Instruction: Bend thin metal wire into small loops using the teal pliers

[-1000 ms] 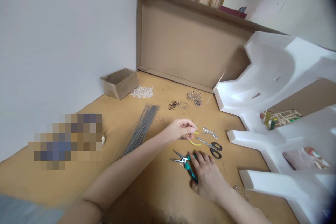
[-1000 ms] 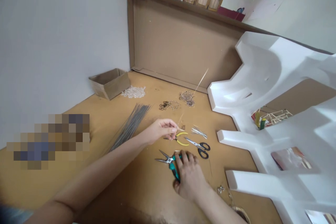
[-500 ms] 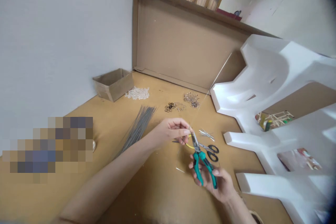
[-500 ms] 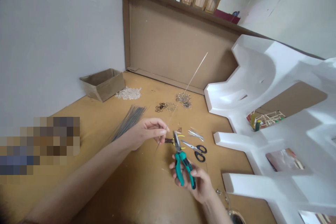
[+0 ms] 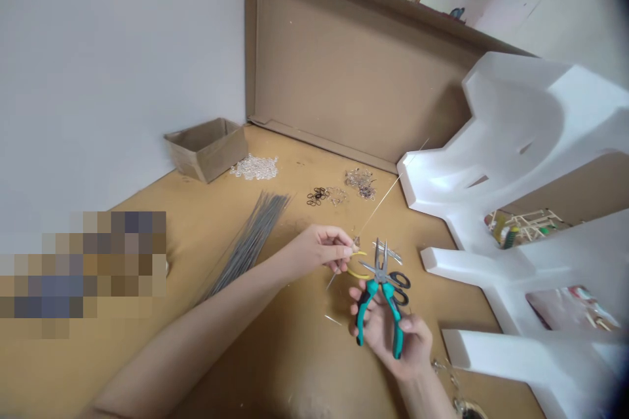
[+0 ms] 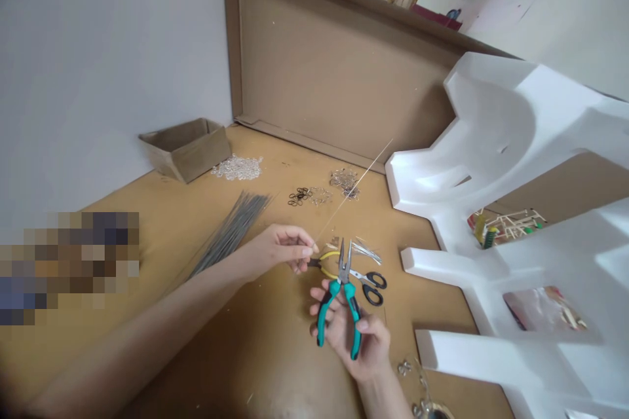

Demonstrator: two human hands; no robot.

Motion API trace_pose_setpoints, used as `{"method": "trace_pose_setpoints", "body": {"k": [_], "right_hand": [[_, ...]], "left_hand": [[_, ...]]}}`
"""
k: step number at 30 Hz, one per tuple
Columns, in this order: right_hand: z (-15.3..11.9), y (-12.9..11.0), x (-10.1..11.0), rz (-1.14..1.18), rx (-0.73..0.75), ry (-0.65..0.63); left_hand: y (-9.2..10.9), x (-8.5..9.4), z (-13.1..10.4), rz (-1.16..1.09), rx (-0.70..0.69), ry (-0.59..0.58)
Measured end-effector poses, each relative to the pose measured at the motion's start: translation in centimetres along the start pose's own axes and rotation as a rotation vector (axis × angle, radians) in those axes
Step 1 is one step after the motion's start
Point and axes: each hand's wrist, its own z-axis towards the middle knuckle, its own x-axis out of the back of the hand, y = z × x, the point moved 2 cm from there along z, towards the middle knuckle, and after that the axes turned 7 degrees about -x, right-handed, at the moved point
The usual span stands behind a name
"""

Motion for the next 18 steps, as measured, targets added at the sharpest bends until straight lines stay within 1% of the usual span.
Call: {"method": "trace_pose_setpoints", "body": {"k": [3, 6, 8, 12, 15, 18], "right_hand": [[-0.3, -0.6, 0.4, -0.191, 0.042, 0.124], [-0.4, -2.2, 0.5, -0.494, 0.064, 0.221], [-0.3, -3.4, 0.5, -0.652, 0.051, 0.216], [0.0, -4.7, 0.5, -0.767, -0.013, 0.162], [0.2, -4.8, 0.3, -0.793, -0.054, 0.108], [0.5, -4.9, -0.2, -0.802, -0.064, 0.065]], "left_hand": [[-0.2, 0.1, 0.1, -0.020, 0.033, -0.011], [0.2, 0.0, -0.1, 0.003, 0.074, -0.020], [0.7, -0.2, -0.2, 0.023, 0.085, -0.018], [1.0, -0.4, -0.2, 0.055, 0.086, -0.021], [0.3, -0.5, -0.1, 0.049, 0.085, -0.050], [-0.8, -0.5, 0.1, 0.043, 0.093, -0.064]]}}
